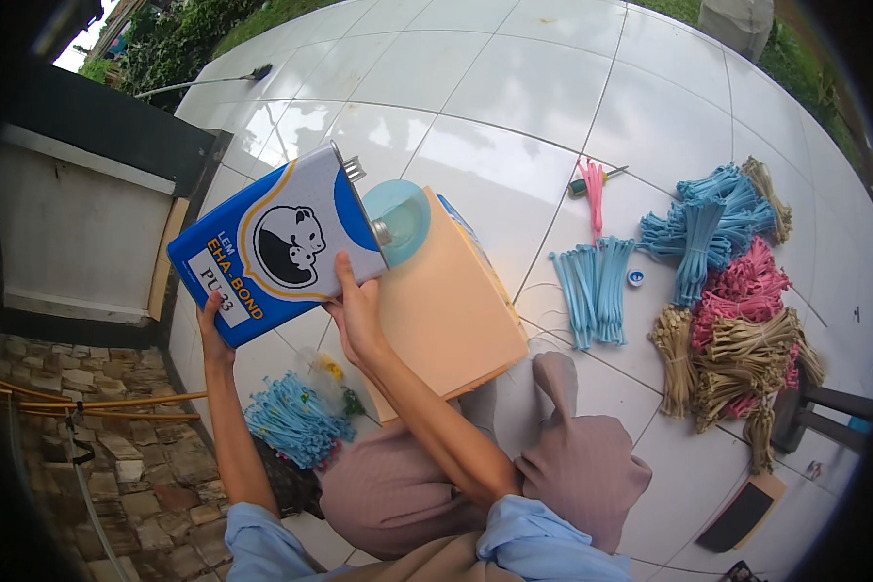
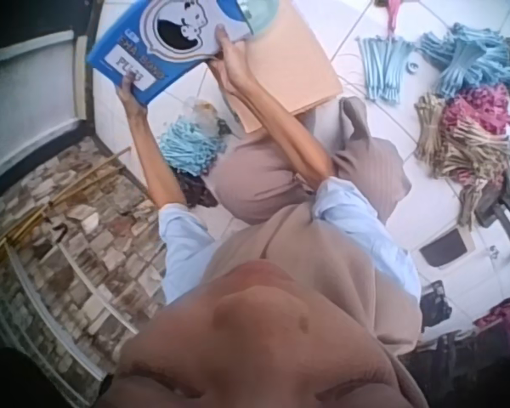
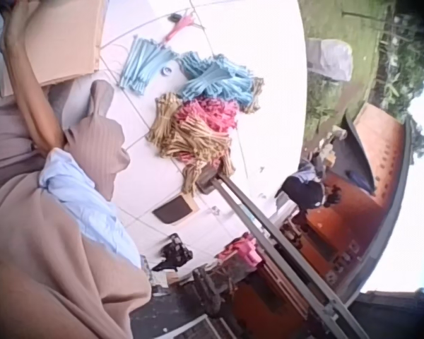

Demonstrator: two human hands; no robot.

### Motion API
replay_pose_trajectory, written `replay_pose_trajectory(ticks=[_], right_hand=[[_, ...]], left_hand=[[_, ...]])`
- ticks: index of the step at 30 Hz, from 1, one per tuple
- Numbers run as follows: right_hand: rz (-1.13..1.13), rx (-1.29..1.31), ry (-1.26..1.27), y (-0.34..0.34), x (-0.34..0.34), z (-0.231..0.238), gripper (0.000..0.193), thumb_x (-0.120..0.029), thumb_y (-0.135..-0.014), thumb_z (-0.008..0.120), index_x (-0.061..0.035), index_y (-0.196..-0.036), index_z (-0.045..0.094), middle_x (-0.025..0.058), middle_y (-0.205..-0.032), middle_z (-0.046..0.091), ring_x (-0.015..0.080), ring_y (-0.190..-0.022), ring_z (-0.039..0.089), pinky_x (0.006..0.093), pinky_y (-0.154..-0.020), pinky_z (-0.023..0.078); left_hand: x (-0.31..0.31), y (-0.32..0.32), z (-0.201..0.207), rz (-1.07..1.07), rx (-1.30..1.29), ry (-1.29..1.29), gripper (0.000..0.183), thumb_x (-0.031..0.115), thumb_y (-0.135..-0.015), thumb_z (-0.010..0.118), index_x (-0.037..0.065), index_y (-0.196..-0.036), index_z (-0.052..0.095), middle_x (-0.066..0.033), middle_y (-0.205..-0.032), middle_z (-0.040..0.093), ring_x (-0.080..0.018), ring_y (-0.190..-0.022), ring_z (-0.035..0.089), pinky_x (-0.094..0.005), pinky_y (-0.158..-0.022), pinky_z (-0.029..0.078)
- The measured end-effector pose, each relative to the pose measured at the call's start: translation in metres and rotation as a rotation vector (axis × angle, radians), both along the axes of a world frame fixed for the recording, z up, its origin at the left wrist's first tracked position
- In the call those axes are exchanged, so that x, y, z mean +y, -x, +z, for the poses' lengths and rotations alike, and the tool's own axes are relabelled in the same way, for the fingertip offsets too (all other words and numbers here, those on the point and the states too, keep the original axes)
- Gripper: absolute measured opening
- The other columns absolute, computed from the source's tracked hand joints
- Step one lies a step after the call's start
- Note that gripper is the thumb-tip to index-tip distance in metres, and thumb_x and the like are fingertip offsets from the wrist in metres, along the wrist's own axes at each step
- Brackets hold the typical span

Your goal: The person applies adhesive from a blue plate to light blue straps using a applicator, then organizes the straps into bundles.

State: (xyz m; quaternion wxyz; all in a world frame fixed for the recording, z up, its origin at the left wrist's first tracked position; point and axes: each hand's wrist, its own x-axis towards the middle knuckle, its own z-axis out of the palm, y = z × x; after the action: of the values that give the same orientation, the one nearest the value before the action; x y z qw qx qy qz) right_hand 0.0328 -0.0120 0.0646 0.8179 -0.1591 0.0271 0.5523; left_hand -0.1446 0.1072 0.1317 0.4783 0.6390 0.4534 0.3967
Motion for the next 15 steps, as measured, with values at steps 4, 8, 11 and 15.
replay_pose_trajectory(ticks=[4,8,11,15], right_hand=[[-0.008,-0.098,0.042,0.001,-0.002,0.0,0.065,-0.042,-0.09,0.053,-0.0037,-0.135,0.026,0.0133,-0.129,0.043,0.0246,-0.116,0.048,0.0448,-0.095,0.042],[-0.039,-0.238,0.081,0.002,0.0,-0.01,0.064,-0.041,-0.09,0.054,-0.0026,-0.133,0.027,0.0135,-0.128,0.044,0.021,-0.115,0.048,0.0386,-0.095,0.042],[-0.126,-0.493,0.194,0.006,0.0,-0.012,0.062,-0.032,-0.09,0.058,0.0055,-0.127,0.027,0.0201,-0.125,0.043,0.0243,-0.114,0.047,0.0342,-0.094,0.04],[-0.235,-0.691,0.321,0.007,-0.002,-0.004,0.069,-0.036,-0.086,0.063,0.0058,-0.125,0.025,0.0235,-0.12,0.045,0.0264,-0.112,0.047,0.0339,-0.094,0.038]], left_hand=[[-0.003,0.015,-0.026,0.035,-0.088,0.04,0.071,0.039,-0.076,0.067,0.002,-0.129,0.037,-0.0163,-0.11,0.057,-0.0229,-0.092,0.063,-0.0319,-0.071,0.057],[-0.018,0.024,-0.061,0.069,-0.265,0.13,0.07,0.038,-0.078,0.066,0.002,-0.13,0.037,-0.0147,-0.113,0.056,-0.0239,-0.098,0.061,-0.0337,-0.079,0.054],[-0.03,0.035,-0.083,0.09,-0.385,0.194,0.068,0.038,-0.079,0.066,0.003,-0.13,0.038,-0.0127,-0.114,0.056,-0.0242,-0.101,0.059,-0.0356,-0.084,0.051],[-0.046,0.033,-0.106,0.116,-0.533,0.229,0.066,0.038,-0.079,0.065,0.005,-0.129,0.04,-0.0108,-0.117,0.054,-0.0246,-0.105,0.056,-0.0377,-0.086,0.05]])
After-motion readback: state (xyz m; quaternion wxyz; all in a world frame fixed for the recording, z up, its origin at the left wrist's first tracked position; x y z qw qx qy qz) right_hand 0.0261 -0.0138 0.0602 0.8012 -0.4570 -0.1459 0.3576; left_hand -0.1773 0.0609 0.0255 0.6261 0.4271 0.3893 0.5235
